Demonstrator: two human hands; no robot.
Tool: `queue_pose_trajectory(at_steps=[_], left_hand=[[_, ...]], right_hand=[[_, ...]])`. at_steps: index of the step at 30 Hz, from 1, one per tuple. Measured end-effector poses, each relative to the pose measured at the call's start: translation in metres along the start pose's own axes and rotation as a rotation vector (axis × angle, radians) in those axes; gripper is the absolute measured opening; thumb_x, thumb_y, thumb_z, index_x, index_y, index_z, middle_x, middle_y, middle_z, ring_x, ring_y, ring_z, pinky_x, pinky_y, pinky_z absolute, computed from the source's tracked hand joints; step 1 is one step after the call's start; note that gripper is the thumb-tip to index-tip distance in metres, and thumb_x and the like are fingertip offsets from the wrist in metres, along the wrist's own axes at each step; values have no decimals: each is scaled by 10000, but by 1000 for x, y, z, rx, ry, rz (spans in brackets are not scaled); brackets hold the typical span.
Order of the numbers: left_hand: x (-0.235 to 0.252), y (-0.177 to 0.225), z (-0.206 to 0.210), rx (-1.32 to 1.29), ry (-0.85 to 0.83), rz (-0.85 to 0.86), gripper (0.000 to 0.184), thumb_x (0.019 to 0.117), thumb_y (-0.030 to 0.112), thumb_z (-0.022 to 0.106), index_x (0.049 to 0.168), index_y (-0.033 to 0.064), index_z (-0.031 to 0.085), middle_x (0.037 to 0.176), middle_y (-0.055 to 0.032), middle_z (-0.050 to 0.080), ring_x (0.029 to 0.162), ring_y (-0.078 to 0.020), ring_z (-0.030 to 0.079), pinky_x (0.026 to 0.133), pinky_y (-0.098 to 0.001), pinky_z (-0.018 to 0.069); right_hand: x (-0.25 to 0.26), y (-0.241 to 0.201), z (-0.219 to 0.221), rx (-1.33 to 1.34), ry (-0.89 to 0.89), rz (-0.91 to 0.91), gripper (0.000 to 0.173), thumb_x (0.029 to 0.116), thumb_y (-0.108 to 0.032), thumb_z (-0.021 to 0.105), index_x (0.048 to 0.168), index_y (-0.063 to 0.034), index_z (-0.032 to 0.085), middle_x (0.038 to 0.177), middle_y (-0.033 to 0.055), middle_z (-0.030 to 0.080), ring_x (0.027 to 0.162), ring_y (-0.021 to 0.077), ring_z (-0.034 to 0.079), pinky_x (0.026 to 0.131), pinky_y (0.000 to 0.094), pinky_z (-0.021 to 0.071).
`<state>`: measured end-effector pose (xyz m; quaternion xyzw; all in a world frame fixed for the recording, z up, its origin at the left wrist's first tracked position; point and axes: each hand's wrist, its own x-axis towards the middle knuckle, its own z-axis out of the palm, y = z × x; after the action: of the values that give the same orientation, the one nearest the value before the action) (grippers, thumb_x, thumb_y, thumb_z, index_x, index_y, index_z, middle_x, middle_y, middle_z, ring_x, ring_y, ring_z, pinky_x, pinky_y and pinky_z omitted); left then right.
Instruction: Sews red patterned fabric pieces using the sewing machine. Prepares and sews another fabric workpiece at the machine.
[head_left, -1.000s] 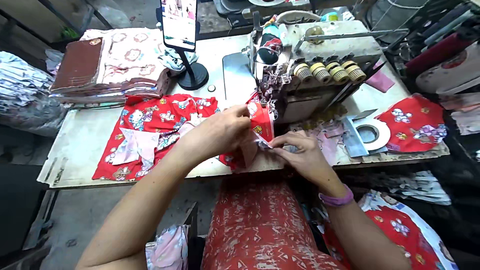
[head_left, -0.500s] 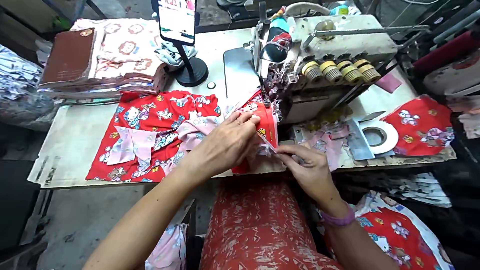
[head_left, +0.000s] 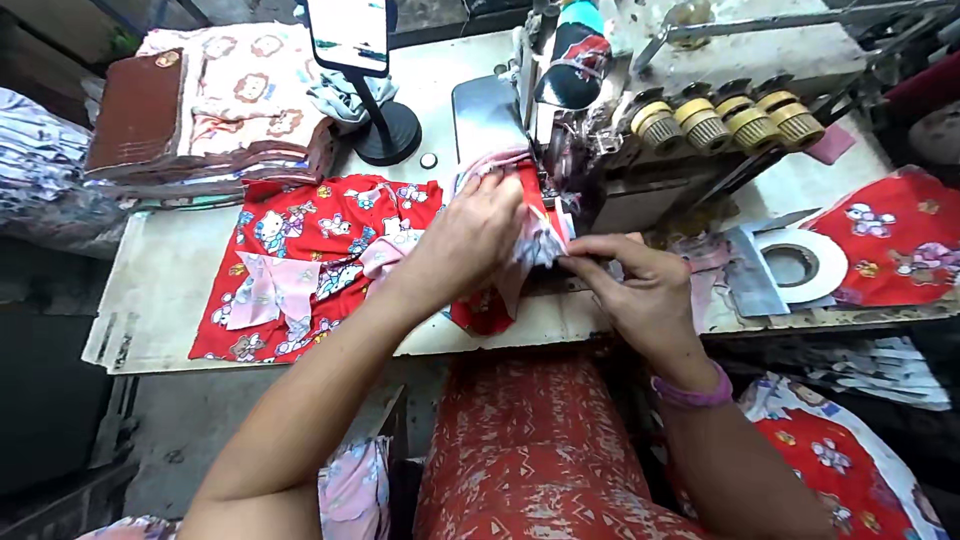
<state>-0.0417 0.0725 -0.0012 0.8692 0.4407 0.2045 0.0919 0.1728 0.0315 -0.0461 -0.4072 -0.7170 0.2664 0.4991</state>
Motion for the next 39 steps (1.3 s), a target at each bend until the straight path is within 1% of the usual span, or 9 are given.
queue_pose_trajectory(at_steps=[4, 7, 9, 13, 19, 23, 28, 34, 39], left_hand=[[17, -9, -45, -73, -33, 65, 230, 1046, 130, 503, 956, -13, 659, 859, -126, 648, 780, -217, 642, 720, -366, 526], [-11, 48, -75, -37, -114, 315, 159, 968, 115, 574, 892, 59, 702, 777, -37, 647, 742, -161, 646, 659, -322, 531], [-32, 79, -52, 28, -221, 406, 174, 987, 69, 528, 857, 44, 641, 707, -69, 609, 642, -215, 640, 561, -346, 507], [-40, 76, -18, 66, -231, 411, 187, 997, 49, 497, 848, 17, 605, 669, -96, 581, 573, -238, 618, 512, -344, 484], [-38, 68, -21, -12, -175, 359, 205, 1022, 126, 521, 901, 36, 660, 675, -65, 584, 553, -195, 592, 480, -310, 444], [-18, 26, -5, 45, -47, 224, 131, 956, 91, 619, 986, 21, 726, 1010, -159, 691, 852, -308, 687, 674, -440, 554], [47, -65, -26, 182, -49, -186, 368, 1068, 293, 483, 1206, 63, 736, 1510, -277, 471, 1333, -532, 468, 996, -735, 352], [75, -120, -48, 202, -27, -171, 276, 992, 237, 638, 1014, -13, 754, 1341, -296, 584, 1258, -519, 516, 996, -714, 353], [44, -87, -34, -125, 185, -57, 208, 920, 196, 723, 967, -6, 745, 1157, -243, 646, 1166, -392, 573, 1014, -551, 423]], right_hand=[[26, 6, -7, 165, -116, 131, 130, 916, -58, 723, 1046, -62, 717, 975, -57, 719, 842, -28, 663, 770, 162, 567], [26, 11, -7, 199, -148, 109, 175, 900, -21, 710, 1067, -59, 745, 1033, -47, 728, 947, -13, 673, 864, 183, 569], [19, 19, -4, 156, -156, -10, 176, 893, -18, 690, 1030, -64, 791, 1095, -4, 742, 1075, 57, 661, 991, 280, 512], [-2, 21, -10, 68, -188, -181, 146, 899, -64, 705, 976, -110, 820, 1209, 35, 733, 1105, 103, 638, 1024, 366, 428], [-39, -2, -20, 74, -202, -142, 137, 990, -143, 631, 1009, -115, 763, 1068, -22, 766, 1048, 34, 663, 1046, 297, 425], [-48, 14, -3, 149, -125, -54, 134, 969, -128, 654, 989, -98, 784, 1044, -18, 777, 1023, 16, 679, 1029, 276, 452], [-9, 15, -5, 171, -118, -4, 70, 903, -127, 737, 934, -136, 798, 1009, -67, 767, 960, 10, 662, 945, 278, 490], [24, 20, -10, 301, -256, 176, 80, 853, -20, 757, 914, -68, 777, 1121, -3, 732, 1088, 60, 668, 919, 227, 572], [19, 25, -6, 319, -216, 132, 86, 851, -19, 756, 921, -65, 777, 1140, -4, 729, 1103, 51, 662, 941, 219, 561]])
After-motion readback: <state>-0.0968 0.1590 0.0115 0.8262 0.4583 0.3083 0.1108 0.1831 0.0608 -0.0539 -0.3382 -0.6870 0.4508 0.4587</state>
